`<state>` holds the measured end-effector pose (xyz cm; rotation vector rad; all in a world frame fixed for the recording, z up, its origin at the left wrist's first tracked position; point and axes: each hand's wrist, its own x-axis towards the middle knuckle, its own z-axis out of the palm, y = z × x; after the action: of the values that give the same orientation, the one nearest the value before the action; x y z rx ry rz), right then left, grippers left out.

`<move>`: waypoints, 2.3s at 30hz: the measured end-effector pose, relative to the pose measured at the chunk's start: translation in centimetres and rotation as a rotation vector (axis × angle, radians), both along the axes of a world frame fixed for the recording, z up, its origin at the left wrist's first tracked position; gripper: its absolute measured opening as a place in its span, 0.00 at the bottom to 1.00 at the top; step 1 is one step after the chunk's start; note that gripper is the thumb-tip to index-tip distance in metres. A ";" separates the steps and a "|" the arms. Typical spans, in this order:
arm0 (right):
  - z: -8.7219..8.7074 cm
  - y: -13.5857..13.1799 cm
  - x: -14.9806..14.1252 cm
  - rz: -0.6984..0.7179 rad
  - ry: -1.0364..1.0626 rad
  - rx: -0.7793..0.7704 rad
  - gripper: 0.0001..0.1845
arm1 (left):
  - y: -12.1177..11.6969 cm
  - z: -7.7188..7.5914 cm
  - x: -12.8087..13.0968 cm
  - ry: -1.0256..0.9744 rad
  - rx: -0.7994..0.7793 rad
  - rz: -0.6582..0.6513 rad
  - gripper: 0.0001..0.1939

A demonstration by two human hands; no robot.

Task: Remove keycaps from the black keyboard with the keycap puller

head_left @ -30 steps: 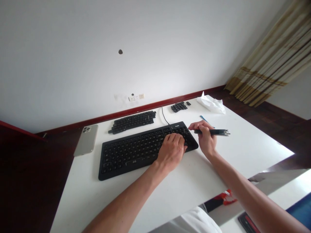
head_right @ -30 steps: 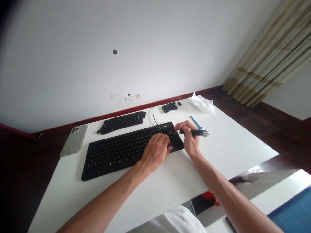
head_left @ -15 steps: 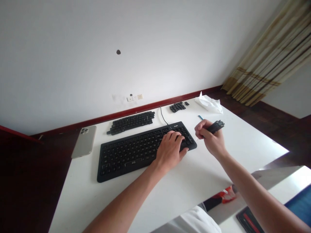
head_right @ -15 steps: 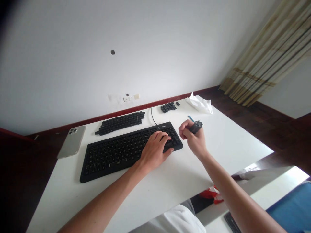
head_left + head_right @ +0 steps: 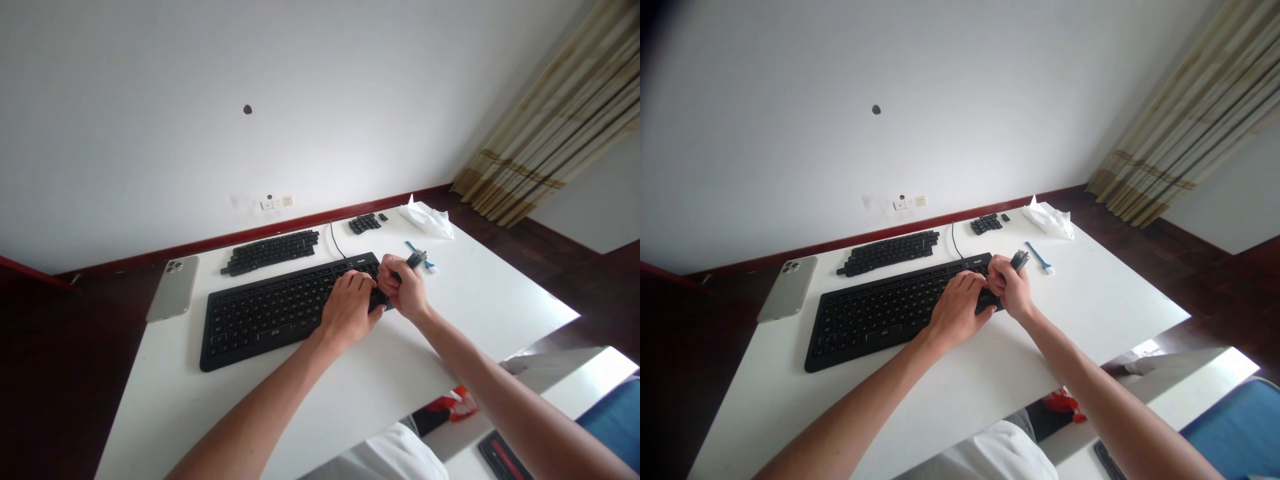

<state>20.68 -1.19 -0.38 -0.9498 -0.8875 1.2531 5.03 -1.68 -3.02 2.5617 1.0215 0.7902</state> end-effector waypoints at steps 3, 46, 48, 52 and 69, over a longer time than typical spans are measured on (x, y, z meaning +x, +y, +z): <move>0.0 -0.2 -0.3 -0.049 0.025 -0.011 0.20 | 0.0 -0.1 0.0 -0.008 0.000 0.004 0.19; 0.7 -0.5 -1.0 0.005 0.219 0.112 0.26 | -0.3 -0.4 0.3 0.277 0.132 -0.012 0.25; 0.7 -0.4 -1.1 0.013 0.176 0.144 0.25 | -0.3 -0.4 0.3 0.269 0.121 -0.014 0.25; 0.7 -0.4 0.1 -0.054 -0.027 0.183 0.25 | 0.0 -0.3 0.1 0.163 0.051 -0.016 0.27; 2.7 -1.5 5.4 0.371 -1.227 0.175 0.26 | 0.7 -1.0 0.3 -0.076 -0.131 -0.018 0.62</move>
<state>26.12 -2.68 2.37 -1.4533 -2.1586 0.7615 5.30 -0.99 -4.07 2.4086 0.9910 0.7824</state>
